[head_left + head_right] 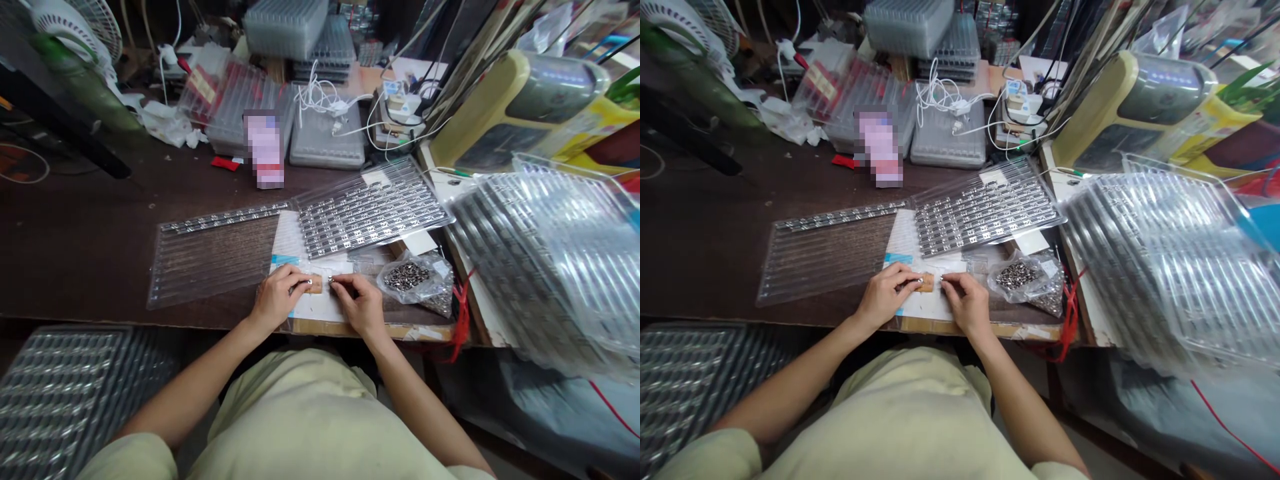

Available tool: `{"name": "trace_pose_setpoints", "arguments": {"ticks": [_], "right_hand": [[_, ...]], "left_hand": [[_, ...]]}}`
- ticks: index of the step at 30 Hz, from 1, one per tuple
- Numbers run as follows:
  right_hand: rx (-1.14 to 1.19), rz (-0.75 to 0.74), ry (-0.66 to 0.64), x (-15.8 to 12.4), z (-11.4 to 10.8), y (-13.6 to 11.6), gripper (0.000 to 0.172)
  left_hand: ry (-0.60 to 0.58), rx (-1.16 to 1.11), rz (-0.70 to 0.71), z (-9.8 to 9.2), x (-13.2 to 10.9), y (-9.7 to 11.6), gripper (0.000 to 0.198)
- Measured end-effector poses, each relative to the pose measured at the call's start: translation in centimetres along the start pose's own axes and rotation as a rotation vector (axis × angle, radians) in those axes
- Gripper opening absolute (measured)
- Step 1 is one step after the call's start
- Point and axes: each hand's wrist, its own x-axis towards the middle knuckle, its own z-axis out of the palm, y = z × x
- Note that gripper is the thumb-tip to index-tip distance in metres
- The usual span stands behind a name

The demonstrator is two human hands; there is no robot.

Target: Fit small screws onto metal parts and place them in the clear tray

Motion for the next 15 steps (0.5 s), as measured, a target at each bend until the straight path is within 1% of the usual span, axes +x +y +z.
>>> {"name": "trace_pose_setpoints", "arguments": {"ticks": [8, 15], "right_hand": [[0.002, -0.012, -0.009, 0.17, 0.07, 0.15, 0.011], [-0.013, -0.043, -0.021, 0.13, 0.06, 0.03, 0.012]], "left_hand": [[-0.009, -0.034, 0.017, -0.08, -0.15, -0.36, 0.015], [-0.012, 0.056, 0.060, -0.05, -0.12, -0.37, 0.014]]}}
